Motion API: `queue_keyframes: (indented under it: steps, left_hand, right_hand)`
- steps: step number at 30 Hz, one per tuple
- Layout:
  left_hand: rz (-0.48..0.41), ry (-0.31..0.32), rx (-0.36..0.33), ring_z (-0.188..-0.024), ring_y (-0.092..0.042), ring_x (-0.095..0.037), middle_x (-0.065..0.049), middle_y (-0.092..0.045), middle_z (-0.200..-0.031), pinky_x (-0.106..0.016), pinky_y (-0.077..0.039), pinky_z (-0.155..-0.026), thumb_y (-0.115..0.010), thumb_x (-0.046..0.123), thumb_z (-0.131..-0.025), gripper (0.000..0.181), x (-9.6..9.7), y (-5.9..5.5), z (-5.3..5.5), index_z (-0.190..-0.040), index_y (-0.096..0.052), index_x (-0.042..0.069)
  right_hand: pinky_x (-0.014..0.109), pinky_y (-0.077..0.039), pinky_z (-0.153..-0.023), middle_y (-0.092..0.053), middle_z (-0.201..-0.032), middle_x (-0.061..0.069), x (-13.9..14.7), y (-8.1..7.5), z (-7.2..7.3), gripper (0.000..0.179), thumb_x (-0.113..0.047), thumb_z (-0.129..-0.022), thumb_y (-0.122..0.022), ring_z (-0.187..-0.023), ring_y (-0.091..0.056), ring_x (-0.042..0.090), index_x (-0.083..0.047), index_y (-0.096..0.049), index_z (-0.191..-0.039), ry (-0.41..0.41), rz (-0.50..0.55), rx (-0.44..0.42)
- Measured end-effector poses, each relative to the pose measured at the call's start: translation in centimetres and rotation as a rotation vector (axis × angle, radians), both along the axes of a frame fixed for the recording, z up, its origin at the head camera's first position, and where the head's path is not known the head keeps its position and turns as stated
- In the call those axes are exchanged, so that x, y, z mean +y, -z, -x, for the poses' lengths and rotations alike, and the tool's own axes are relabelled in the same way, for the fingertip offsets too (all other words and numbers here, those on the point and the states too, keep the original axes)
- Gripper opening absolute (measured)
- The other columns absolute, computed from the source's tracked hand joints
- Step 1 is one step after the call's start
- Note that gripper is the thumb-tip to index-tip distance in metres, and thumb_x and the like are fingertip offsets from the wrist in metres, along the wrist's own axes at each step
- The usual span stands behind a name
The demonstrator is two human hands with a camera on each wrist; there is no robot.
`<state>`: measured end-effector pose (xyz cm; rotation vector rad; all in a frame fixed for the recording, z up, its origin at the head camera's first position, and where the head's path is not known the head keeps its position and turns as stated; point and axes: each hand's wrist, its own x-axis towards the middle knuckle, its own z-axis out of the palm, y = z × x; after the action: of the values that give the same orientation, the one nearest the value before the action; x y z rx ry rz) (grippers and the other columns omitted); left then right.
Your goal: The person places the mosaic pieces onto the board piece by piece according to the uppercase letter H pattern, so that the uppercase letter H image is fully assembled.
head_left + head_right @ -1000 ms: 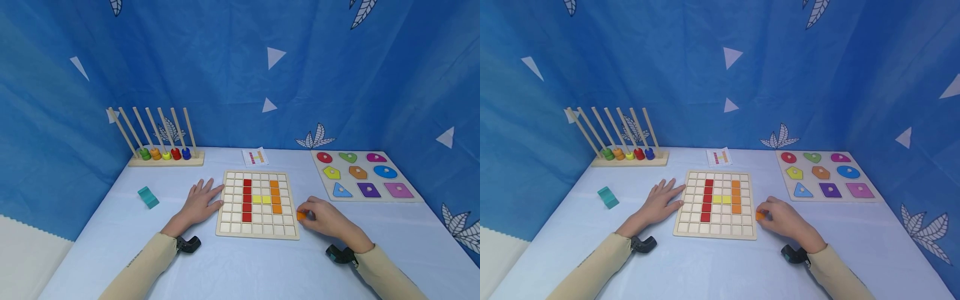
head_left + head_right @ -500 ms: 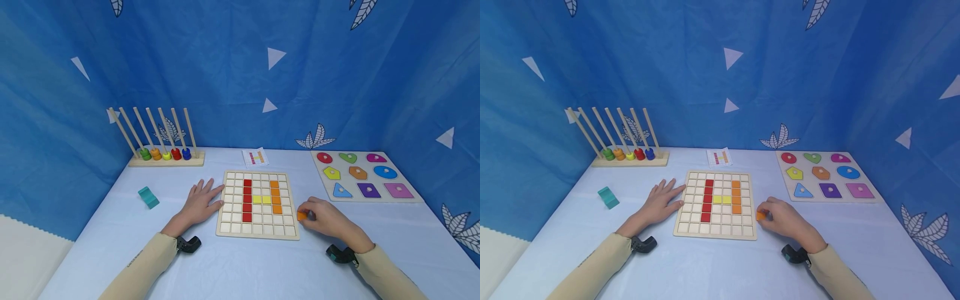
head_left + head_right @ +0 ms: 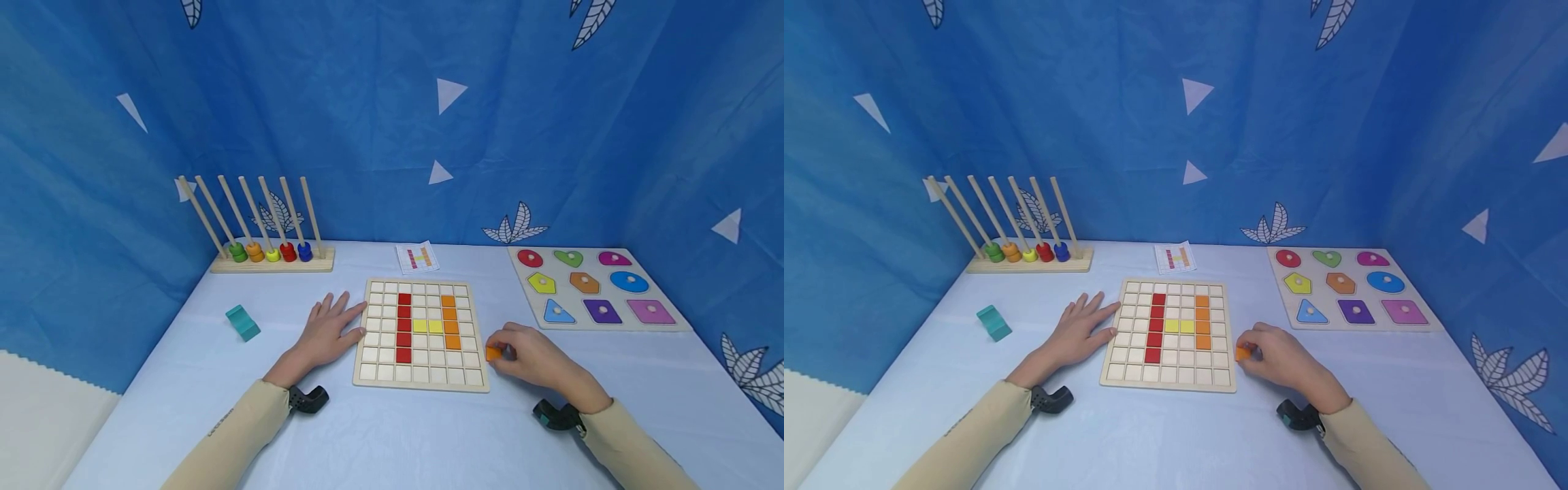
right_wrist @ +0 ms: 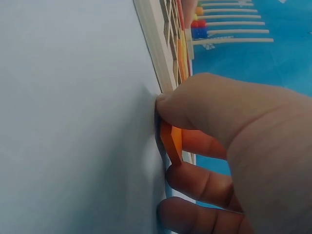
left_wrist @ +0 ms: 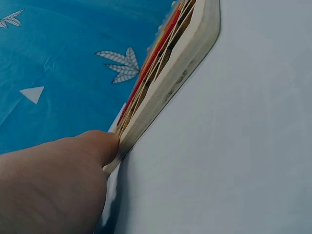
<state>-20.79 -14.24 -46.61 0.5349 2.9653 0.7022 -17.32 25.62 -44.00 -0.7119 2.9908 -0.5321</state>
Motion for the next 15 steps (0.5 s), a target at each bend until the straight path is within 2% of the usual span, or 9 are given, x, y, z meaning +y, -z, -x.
queue_keyframes:
  steps: [15]
  left_hand:
    - [0.008, -0.002, -0.007, -0.155, -0.011, -0.054, -0.023, -0.027, -0.167, -0.072, -0.011, -0.122, -0.057, 0.043, -0.101, 0.061, 0.03, 0.02, 0.06, -0.155, -0.045, 0.019]
  right_hand:
    - [0.018, -0.054, -0.069, -0.062, -0.083, -0.010, 0.16, 0.01, 0.18, 0.022, -0.016, -0.078, -0.085, -0.076, -0.053, 0.005, -0.016, -0.076, -0.099, -0.009, 0.004, 0.004]
